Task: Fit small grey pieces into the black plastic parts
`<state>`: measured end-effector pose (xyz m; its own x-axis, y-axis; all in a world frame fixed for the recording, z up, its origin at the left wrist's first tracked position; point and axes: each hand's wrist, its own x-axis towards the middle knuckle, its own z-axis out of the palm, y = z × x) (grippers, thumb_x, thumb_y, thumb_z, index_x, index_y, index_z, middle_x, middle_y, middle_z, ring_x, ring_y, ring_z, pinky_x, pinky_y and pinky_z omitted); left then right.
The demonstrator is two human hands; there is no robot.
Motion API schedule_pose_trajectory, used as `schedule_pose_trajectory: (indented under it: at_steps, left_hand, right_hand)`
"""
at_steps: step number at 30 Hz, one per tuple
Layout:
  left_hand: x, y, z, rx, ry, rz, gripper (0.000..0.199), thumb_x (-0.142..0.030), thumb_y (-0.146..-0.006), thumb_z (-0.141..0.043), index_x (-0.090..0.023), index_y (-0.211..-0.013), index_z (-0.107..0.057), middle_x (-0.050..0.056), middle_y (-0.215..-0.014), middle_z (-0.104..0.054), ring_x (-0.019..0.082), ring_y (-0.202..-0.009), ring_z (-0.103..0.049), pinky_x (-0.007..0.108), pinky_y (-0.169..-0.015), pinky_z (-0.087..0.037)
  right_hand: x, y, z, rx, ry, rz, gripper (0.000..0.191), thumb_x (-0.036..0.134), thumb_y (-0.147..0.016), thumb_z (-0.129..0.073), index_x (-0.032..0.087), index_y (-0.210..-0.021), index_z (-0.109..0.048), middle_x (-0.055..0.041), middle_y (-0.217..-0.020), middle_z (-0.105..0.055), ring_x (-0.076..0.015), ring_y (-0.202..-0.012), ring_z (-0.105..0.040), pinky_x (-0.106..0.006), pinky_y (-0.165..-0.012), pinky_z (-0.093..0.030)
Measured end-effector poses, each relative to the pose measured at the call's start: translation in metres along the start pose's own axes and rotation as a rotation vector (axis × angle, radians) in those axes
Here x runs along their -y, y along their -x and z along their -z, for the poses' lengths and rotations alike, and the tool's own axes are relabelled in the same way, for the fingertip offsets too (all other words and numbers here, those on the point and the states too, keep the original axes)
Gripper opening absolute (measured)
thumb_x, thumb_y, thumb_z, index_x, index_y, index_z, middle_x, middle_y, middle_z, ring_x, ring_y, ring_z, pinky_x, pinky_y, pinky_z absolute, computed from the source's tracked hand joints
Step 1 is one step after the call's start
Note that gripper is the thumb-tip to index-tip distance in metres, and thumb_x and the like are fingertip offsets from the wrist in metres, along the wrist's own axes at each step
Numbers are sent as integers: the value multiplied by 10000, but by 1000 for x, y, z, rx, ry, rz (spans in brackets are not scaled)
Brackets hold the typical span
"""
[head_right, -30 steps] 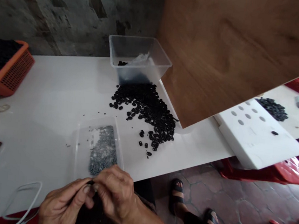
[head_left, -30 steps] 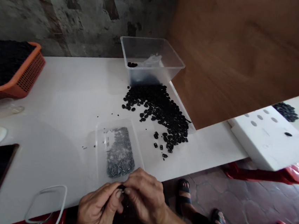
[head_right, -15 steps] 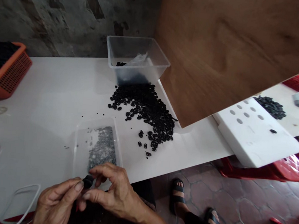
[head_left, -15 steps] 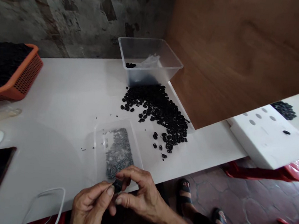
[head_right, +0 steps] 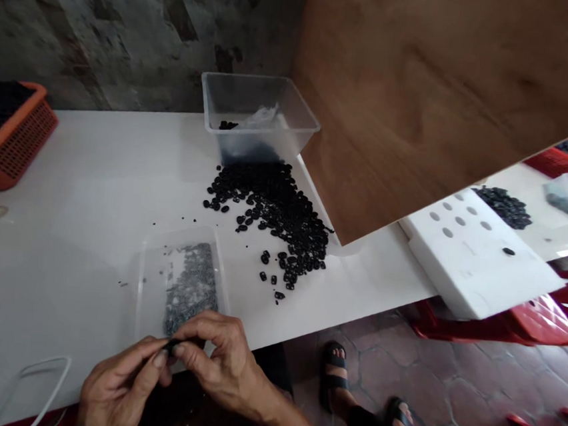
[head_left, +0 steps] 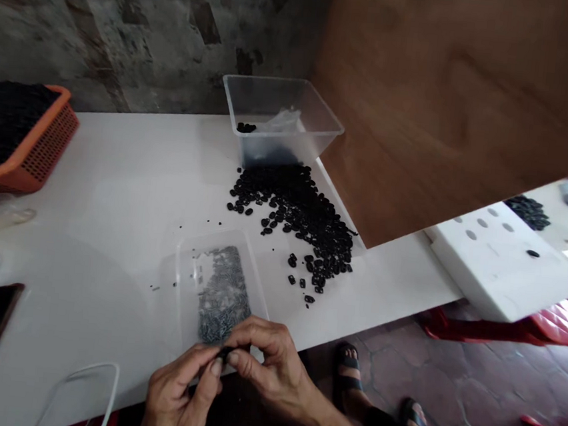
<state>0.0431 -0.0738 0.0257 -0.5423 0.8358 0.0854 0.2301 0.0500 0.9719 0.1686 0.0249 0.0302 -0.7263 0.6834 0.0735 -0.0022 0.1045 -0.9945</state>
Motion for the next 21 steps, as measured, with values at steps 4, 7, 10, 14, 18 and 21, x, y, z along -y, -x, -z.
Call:
schedule_pose_trajectory:
  at_steps: [4,7,10,14,18,21]
  left_hand:
    - [12,2,0,-6,-1,-40,93,-259,-789,-653,-228,-822,-733,-39,-583,-654,103,-464,-580,186,-506,-476]
    - [18,3,0,-12,-29,-39,100,-278,-788,-656,-225,-810,-737,-24,-625,-684,116,-508,-613,191,-562,-507]
    - [20,4,2,-17,-32,-33,131,-283,-790,-660,-226,-873,-744,-8,-716,-728,146,-596,-666,214,-628,-537]
    - [19,4,4,35,-47,-84,144,-252,-822,-632,-245,-907,-747,-2,-788,-748,154,-673,-692,214,-658,-542]
    - [17,5,3,68,-138,-157,162,-226,-855,-589,-225,-921,-737,6,-714,-719,148,-627,-676,215,-635,-533]
    - [14,7,1,-16,-226,-214,161,-171,-850,-591,-201,-927,-729,25,-764,-737,150,-673,-687,221,-704,-523]
  right_hand:
    - [-1,0,4,-10,-33,8,225,332,-898,-605,151,-912,-738,-54,-783,-653,-134,-734,-589,-239,-677,-464]
    - [-2,2,4,-16,-13,-14,159,275,-877,-634,169,-914,-748,-43,-775,-658,-128,-717,-591,-229,-659,-458]
    - [-1,3,1,-19,-11,-68,140,242,-875,-632,158,-900,-741,-30,-738,-654,-114,-668,-590,-211,-625,-453]
    - [3,4,0,59,-82,-167,187,275,-922,-561,132,-919,-681,-29,-723,-655,-120,-665,-629,-198,-616,-486]
    - [7,5,0,77,248,-47,123,189,-920,-513,150,-880,-622,-15,-711,-611,-121,-644,-582,-210,-604,-455]
    - [7,8,-3,61,507,127,152,106,-915,-438,147,-922,-584,-49,-780,-600,-151,-706,-562,-253,-660,-458]
